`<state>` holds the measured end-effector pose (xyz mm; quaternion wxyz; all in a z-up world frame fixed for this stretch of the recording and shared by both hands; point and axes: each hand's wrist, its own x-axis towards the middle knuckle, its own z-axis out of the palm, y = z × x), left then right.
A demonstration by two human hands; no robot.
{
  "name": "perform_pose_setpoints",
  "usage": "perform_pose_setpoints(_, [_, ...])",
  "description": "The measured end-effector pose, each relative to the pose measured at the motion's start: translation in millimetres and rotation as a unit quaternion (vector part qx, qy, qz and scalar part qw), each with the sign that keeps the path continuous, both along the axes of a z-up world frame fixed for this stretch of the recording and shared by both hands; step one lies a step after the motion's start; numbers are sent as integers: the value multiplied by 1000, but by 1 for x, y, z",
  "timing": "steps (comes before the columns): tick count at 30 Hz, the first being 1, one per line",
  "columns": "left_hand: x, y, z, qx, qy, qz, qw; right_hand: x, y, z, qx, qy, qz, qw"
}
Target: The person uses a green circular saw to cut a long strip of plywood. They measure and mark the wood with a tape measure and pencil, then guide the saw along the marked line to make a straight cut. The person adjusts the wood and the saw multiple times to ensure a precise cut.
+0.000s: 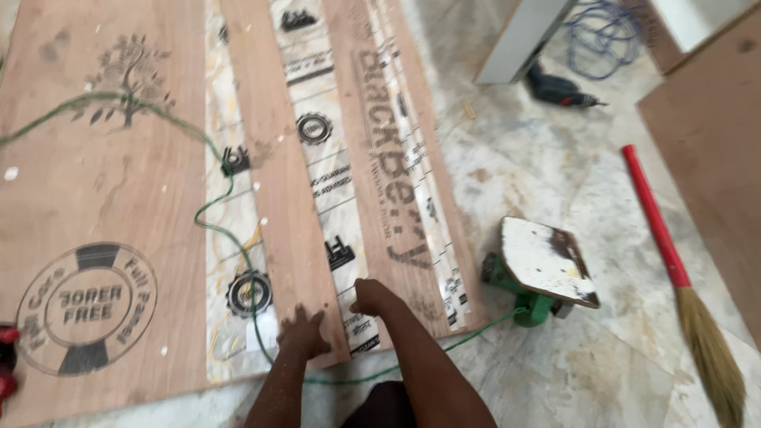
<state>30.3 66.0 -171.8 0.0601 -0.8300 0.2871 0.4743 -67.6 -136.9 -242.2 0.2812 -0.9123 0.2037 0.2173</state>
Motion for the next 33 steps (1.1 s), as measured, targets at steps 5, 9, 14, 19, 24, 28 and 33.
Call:
perform_pose_setpoints(5, [-3, 9, -3, -18, -3, 0, 1000, 13, 13, -48, 9, 94, 45, 995])
perform_pose_setpoints(9, [-5, 14, 10, -49, 3, 15, 999, 27, 12, -40, 30, 115, 43, 992])
perform_pose_setpoints(14, [-12, 31, -11, -181, -135, -13, 974, 32, 30, -22, 22, 121, -18, 992])
perform_pose_setpoints(19, [23, 72, -48, -286, -303, 155, 896, 8, 51, -38, -32, 35, -136, 990])
perform_pose_setpoints(24, [42, 99, -59, -251, -268, 212, 906, 11, 69, -52, -30, -5, -192, 981])
perform_pose_setpoints(28, [54, 121, -45, -113, -280, 246, 921, 3, 67, -60, -6, -10, -193, 981])
perform_pose_setpoints(33, [53, 147, -35, -167, -393, 240, 872, 2, 81, -25, 2, 94, -188, 978])
